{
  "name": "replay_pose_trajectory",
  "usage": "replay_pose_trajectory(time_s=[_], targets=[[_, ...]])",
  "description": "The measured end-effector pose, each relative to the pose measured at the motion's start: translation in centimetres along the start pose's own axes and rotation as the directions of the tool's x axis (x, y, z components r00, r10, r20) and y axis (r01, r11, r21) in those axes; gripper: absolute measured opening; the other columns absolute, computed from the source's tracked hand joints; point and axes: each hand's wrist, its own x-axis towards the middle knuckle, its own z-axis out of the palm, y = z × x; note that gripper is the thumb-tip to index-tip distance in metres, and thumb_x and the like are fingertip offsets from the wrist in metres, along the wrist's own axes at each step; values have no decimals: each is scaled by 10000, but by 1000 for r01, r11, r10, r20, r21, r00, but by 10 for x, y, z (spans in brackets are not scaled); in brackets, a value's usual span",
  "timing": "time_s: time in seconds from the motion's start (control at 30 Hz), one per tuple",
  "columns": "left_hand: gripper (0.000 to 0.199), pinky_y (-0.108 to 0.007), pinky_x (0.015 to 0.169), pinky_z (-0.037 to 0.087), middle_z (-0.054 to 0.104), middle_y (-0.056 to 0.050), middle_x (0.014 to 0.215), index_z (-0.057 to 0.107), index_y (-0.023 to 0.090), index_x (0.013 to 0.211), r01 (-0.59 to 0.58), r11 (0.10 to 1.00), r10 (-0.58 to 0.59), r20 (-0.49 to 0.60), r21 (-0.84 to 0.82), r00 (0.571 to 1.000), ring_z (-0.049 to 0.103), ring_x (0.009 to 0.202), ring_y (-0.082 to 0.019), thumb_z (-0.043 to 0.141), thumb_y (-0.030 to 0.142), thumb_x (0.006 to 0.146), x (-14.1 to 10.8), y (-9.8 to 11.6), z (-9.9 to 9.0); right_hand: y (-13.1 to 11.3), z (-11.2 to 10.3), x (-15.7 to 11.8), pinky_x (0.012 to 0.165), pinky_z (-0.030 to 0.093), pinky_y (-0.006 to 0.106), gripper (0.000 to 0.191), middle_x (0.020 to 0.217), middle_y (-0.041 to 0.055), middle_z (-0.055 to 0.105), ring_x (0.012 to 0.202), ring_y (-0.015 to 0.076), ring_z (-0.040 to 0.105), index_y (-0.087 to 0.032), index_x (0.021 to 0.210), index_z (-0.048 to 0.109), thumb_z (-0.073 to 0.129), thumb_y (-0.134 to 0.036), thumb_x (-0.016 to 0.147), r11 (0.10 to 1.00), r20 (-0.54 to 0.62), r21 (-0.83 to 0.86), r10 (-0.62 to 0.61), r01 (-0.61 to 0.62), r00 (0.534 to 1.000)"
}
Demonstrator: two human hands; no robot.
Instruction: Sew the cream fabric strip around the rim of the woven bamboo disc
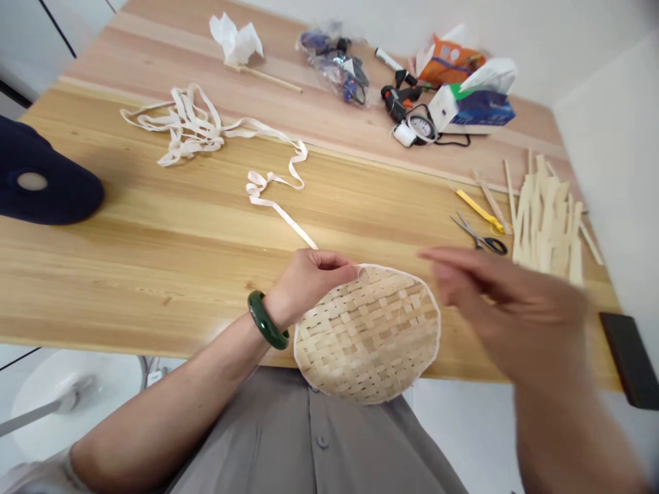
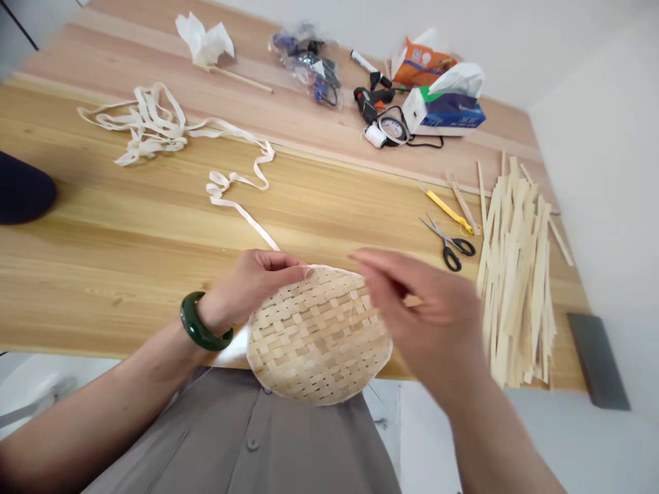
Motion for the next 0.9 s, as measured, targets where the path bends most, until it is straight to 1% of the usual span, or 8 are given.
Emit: replay_pose_trajectory(time_s=[0.07,0.13,0.23,0.3,0.4,0.53,0.73,0.9], targets=[[192,-203,497,407,664,-4,637,732,138,708,16,1000,-16,-7,-17,1000,545,544,-91,760,327,719,-1,1,-1,2,17,7,719,531,214,186,966,-23,764,831,124,712,-253,1027,723,581,-191,924,1000,50,3,-17,16,999],[206,-211,518,422,675,-6,644,739,140,720,29,998,-29,-7,-47,1000,561,551,-98,765,344,714,-2,1,-1,3,32,10,680,514,234,182,937,-9,769,783,136,717,-223,1028,707,561,-192,924,999,96,-46,8,-3,995],[218,-220,530,425,684,-9,648,749,141,731,21,998,-22,-8,-57,1000,569,553,-105,770,356,708,-1,1,-2,2,44,9,552,446,251,135,781,-11,753,603,138,677,-199,959,683,558,-235,923,989,114,-145,43,-26,992],[211,-221,530,421,690,-13,662,756,140,735,2,999,-3,-9,-43,1000,572,562,-108,769,349,709,-1,1,-2,2,45,6,532,410,254,135,742,-14,744,573,137,658,-205,922,682,553,-243,929,982,112,-190,10,11,994],[197,-219,529,419,689,-11,670,757,141,730,-18,999,18,-8,-38,1000,568,573,-108,765,337,717,-1,2,-2,2,44,4,559,394,262,164,819,3,761,647,146,676,-216,917,699,538,-226,942,968,102,-231,-72,94,992],[182,-213,523,407,669,6,641,744,146,702,-33,999,33,-22,-27,999,545,559,-98,758,325,727,-2,1,0,2,45,4,585,395,272,191,875,4,762,708,150,687,-228,947,710,520,-218,958,968,126,-221,-92,118,988],[182,-208,537,395,677,9,659,744,146,698,-136,986,143,-62,98,988,542,588,-99,737,321,746,-4,0,2,-2,43,5,532,321,281,193,752,5,727,601,135,631,-203,908,710,523,-156,924,949,148,-270,-127,164,981],[181,-219,577,405,688,6,672,735,146,689,-213,943,246,-103,254,964,555,617,-115,700,301,776,-10,4,7,-9,38,10,477,231,284,228,572,-6,623,471,129,525,-201,729,652,501,-158,894,903,194,-376,-142,207,971]])
